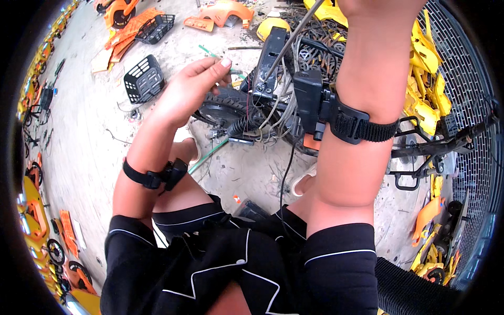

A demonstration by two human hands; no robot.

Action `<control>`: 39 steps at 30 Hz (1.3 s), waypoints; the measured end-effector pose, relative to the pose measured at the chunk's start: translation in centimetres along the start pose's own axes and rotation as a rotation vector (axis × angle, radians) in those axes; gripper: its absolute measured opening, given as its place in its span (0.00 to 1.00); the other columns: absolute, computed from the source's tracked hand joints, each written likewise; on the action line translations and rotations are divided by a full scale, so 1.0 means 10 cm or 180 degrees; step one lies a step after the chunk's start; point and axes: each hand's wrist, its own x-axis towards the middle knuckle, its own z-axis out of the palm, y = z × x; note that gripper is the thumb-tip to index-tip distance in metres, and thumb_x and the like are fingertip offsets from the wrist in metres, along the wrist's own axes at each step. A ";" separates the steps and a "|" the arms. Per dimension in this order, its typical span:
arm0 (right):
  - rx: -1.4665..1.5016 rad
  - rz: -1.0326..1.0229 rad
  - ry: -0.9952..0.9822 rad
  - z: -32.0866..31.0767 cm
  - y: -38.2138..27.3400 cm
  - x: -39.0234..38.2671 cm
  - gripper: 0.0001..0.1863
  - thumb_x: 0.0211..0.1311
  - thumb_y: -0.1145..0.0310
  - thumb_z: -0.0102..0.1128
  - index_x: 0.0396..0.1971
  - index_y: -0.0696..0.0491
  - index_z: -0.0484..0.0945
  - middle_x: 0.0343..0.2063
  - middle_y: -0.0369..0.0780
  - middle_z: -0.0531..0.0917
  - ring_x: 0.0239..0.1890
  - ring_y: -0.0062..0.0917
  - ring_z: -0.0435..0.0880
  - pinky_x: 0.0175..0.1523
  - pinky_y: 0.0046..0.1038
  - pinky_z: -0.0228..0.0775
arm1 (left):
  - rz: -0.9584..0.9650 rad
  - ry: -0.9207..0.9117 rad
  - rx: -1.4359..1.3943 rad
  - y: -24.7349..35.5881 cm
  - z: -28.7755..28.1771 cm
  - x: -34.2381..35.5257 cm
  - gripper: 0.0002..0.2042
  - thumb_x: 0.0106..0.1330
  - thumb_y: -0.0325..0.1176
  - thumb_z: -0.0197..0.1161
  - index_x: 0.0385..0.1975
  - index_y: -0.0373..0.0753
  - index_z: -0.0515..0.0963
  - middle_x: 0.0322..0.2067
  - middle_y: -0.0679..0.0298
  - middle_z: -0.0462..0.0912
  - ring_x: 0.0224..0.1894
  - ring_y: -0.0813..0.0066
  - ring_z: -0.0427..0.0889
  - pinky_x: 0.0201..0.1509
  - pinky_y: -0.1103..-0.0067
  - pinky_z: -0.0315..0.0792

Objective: The person manipulates a bundle of wires on a motorcycle frame using a screwdriver and by hand.

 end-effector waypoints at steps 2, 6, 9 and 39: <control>-0.0307 -0.1419 -0.0286 0.18 0.56 -0.29 0.06 0.66 0.72 0.47 0.41 0.52 0.67 0.22 0.34 0.68 0.14 0.13 0.63 0.14 0.15 0.56 | -0.0209 -0.0127 0.0022 -0.01 0.06 -0.08 0.20 0.69 0.51 0.57 0.30 0.38 0.80 0.27 0.71 0.77 0.32 0.83 0.70 0.37 0.83 0.65; -0.1733 -0.2685 0.0458 0.77 0.80 -0.53 0.06 0.66 0.72 0.46 0.41 0.51 0.67 0.22 0.34 0.68 0.14 0.14 0.63 0.14 0.16 0.56 | -0.0125 -0.0246 0.0404 -0.20 0.15 -0.19 0.20 0.71 0.50 0.55 0.33 0.36 0.79 0.29 0.69 0.78 0.34 0.82 0.70 0.40 0.82 0.66; -0.1813 -0.2803 0.0336 0.82 0.81 -0.60 0.06 0.65 0.73 0.46 0.41 0.52 0.67 0.22 0.35 0.69 0.14 0.15 0.63 0.14 0.17 0.57 | -0.0181 -0.0414 0.0014 -0.27 0.25 -0.19 0.20 0.73 0.49 0.53 0.36 0.34 0.79 0.32 0.69 0.79 0.37 0.82 0.71 0.45 0.82 0.66; -0.2182 -0.3174 0.0084 0.74 0.76 -0.76 0.07 0.68 0.70 0.45 0.44 0.52 0.67 0.23 0.35 0.69 0.14 0.14 0.63 0.15 0.16 0.57 | -0.0362 -0.0029 -0.0505 -0.21 0.43 -0.24 0.23 0.74 0.50 0.50 0.38 0.33 0.79 0.34 0.64 0.84 0.23 0.82 0.77 0.24 0.84 0.66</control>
